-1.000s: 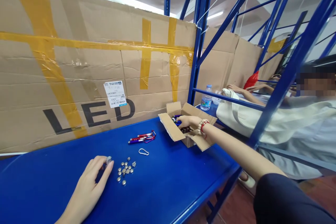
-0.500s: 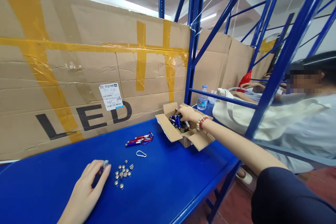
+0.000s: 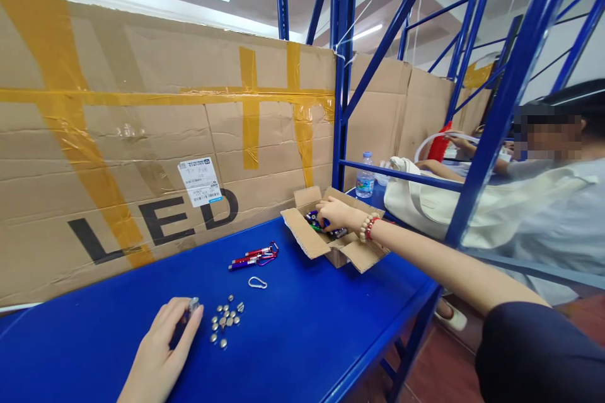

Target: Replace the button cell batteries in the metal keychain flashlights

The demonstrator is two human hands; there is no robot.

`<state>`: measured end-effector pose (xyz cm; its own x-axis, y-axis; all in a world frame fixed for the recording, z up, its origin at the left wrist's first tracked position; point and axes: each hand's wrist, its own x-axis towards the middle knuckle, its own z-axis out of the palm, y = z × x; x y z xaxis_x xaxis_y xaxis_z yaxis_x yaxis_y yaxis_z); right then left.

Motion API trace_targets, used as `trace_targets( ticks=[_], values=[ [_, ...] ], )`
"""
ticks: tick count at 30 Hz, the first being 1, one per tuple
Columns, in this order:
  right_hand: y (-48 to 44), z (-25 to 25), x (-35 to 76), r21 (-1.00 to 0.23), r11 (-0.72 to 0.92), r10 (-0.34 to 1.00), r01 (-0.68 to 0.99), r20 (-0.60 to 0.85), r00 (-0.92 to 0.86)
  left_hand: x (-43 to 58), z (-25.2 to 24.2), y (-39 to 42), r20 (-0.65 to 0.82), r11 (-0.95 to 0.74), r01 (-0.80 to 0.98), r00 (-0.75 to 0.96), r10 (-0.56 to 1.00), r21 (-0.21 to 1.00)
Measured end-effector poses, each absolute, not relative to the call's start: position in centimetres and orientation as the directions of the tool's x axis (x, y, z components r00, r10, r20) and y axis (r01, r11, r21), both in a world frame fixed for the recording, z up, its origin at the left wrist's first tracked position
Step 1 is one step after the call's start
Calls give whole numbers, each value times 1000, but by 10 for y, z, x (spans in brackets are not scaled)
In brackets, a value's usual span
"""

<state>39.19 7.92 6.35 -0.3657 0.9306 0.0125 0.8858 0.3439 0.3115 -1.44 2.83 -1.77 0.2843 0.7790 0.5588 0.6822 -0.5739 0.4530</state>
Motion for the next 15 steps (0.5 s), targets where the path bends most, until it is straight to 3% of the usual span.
trace_targets(
  ticks=[6, 15],
  values=[
    [82, 57, 406, 337, 268, 958, 903, 10, -288, -15, -19, 29, 544, -563, 676, 278, 792, 476],
    [89, 41, 398, 225, 226, 974, 948, -20, -228, -15, -18, 29, 538, -553, 673, 264, 800, 492]
  ],
)
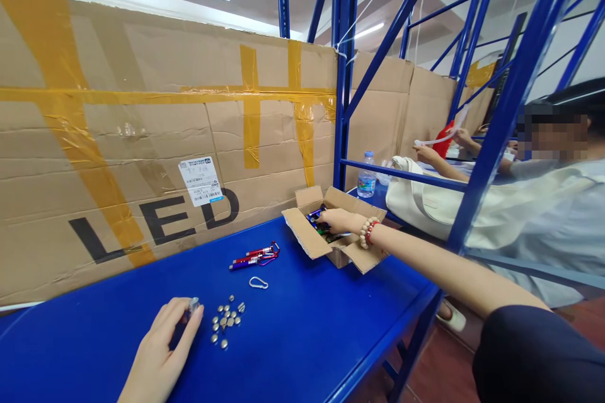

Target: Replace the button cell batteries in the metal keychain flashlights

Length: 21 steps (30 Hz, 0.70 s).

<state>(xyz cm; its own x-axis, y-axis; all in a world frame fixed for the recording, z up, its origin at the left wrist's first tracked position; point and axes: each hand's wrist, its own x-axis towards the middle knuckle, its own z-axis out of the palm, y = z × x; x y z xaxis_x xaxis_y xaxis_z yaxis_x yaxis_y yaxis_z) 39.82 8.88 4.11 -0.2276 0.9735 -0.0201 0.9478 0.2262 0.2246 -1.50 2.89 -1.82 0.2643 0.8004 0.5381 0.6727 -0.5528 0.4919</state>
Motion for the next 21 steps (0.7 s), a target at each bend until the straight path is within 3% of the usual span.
trace_targets(
  ticks=[11, 21],
  values=[
    [106, 28, 407, -8, 187, 979, 982, -84, -187, -14, -14, 26, 558, -554, 677, 249, 792, 485],
    [86, 36, 390, 4, 53, 990, 999, -134, -52, -14, -13, 25, 542, -537, 679, 237, 806, 501]
  ],
)
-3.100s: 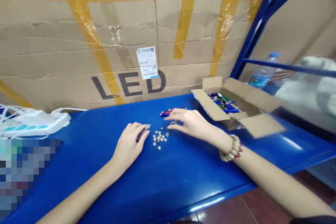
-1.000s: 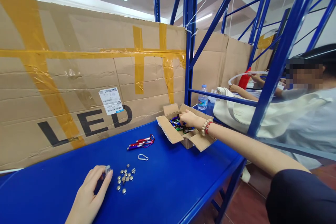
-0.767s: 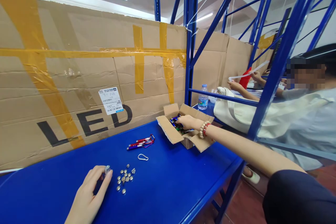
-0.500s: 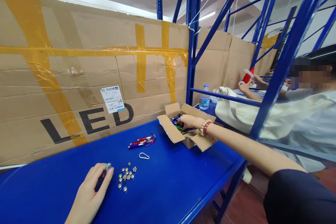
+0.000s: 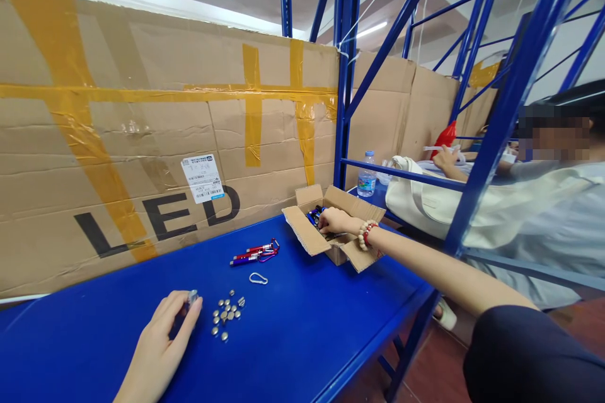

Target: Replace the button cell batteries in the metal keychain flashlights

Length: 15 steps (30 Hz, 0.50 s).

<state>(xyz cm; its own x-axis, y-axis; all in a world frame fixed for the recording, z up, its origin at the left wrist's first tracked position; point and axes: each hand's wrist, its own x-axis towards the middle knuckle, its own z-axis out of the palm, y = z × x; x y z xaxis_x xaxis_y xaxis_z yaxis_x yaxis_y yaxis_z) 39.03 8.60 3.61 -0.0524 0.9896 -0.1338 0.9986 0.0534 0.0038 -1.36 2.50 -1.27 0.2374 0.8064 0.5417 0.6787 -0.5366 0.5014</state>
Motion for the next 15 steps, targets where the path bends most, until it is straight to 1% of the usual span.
trace_targets(
  ticks=[4, 7, 15],
  values=[
    [78, 40, 382, 47, -60, 994, 997, -94, 64, -13, -12, 25, 539, -523, 685, 220, 813, 508],
    [77, 40, 380, 57, -130, 988, 990, -82, 134, -13, -11, 25, 547, -517, 687, 204, 812, 511],
    [78, 32, 375, 10, -182, 982, 983, -58, 182, -10, -5, 22, 556, -514, 699, 197, 807, 498]
  ],
)
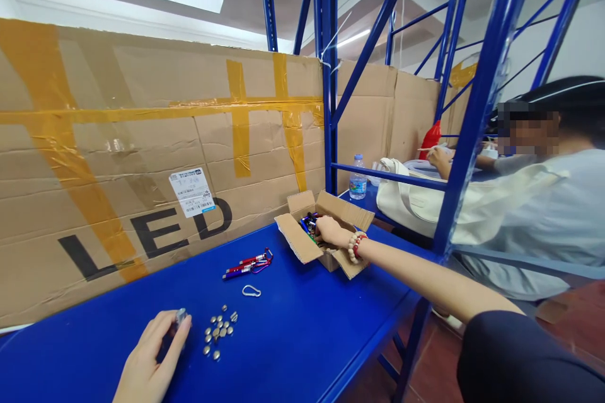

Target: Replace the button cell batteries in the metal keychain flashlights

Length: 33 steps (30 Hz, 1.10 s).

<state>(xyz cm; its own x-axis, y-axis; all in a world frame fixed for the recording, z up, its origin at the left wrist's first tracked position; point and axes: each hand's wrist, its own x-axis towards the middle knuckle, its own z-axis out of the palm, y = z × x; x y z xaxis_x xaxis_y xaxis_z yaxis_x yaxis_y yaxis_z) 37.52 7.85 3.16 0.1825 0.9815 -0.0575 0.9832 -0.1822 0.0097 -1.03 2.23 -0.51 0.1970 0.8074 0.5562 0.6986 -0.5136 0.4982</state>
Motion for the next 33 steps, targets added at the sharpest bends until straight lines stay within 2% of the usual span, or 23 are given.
trace_targets(
  ticks=[7, 17, 25, 33],
  values=[
    [71, 35, 376, -14, -122, 990, 992, -74, 121, -12, -7, 24, 556, -514, 702, 201, 807, 492],
    [68, 34, 373, -57, -111, 994, 992, 4, 111, -10, -6, 20, 581, -558, 674, 229, 781, 485],
    [71, 31, 381, -195, -29, 999, 980, -35, 22, -11, -5, 17, 581, -585, 653, 262, 770, 481],
    [72, 29, 384, -170, 21, 994, 985, -98, -38, -10, -3, 16, 548, -578, 639, 277, 789, 508]
  ],
)
